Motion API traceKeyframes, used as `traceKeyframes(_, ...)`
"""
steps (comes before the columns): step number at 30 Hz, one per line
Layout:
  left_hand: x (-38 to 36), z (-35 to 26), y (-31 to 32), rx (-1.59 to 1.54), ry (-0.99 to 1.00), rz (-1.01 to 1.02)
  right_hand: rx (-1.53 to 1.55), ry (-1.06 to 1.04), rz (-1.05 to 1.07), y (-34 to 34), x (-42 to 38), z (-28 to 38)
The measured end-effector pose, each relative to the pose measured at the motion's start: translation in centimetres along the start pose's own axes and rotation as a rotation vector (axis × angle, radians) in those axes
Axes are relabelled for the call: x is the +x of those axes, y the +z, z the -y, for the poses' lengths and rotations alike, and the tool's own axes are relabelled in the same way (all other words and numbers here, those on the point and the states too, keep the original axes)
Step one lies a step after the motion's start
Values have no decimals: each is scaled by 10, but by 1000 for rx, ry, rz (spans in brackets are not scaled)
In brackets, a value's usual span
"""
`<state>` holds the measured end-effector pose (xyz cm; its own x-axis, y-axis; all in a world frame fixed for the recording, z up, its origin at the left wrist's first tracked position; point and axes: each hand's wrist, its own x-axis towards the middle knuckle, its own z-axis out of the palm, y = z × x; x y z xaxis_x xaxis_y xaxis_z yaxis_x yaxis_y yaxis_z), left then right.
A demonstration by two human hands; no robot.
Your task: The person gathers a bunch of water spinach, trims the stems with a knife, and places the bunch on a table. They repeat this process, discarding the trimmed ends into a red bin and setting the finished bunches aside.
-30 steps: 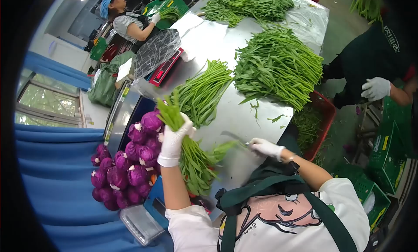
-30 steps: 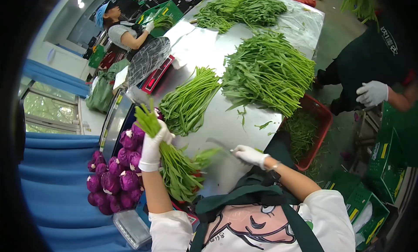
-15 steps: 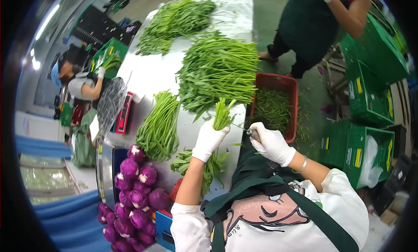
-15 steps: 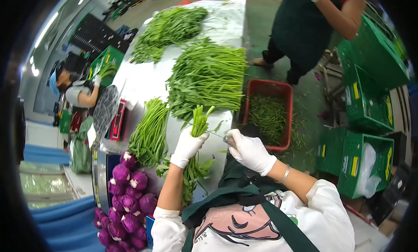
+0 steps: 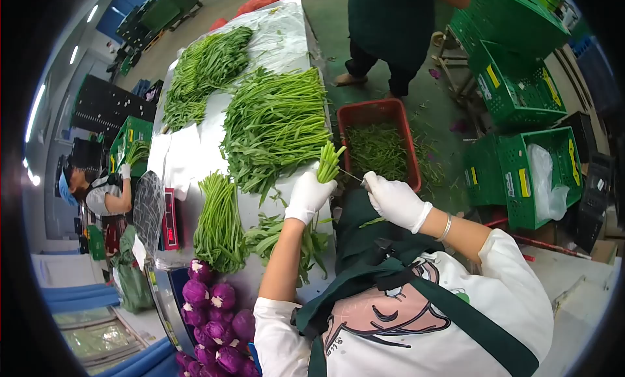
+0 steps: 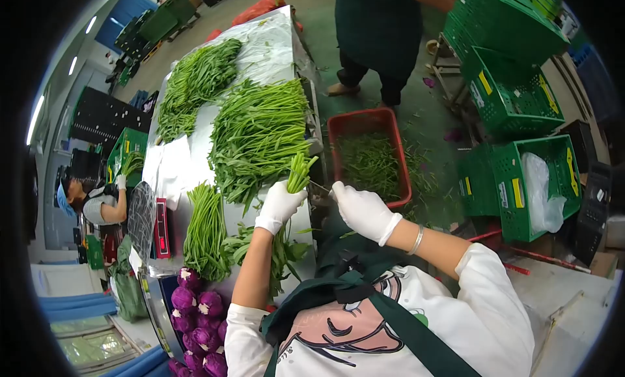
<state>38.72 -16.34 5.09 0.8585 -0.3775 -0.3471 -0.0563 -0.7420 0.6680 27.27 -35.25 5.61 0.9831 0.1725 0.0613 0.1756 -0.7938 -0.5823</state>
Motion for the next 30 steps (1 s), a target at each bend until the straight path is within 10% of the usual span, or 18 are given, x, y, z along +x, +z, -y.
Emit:
traceKeyframes(6,2,-43,37,485,196,35,-36,139,94,15,31,-44)
traceKeyframes(17,-13,-38,-34,-992,51,625,248,-102,-312,-29,-6,1)
traceKeyframes(30,-9,0,-36,-1430,323,1007,71,-89,-114,22,35,-98)
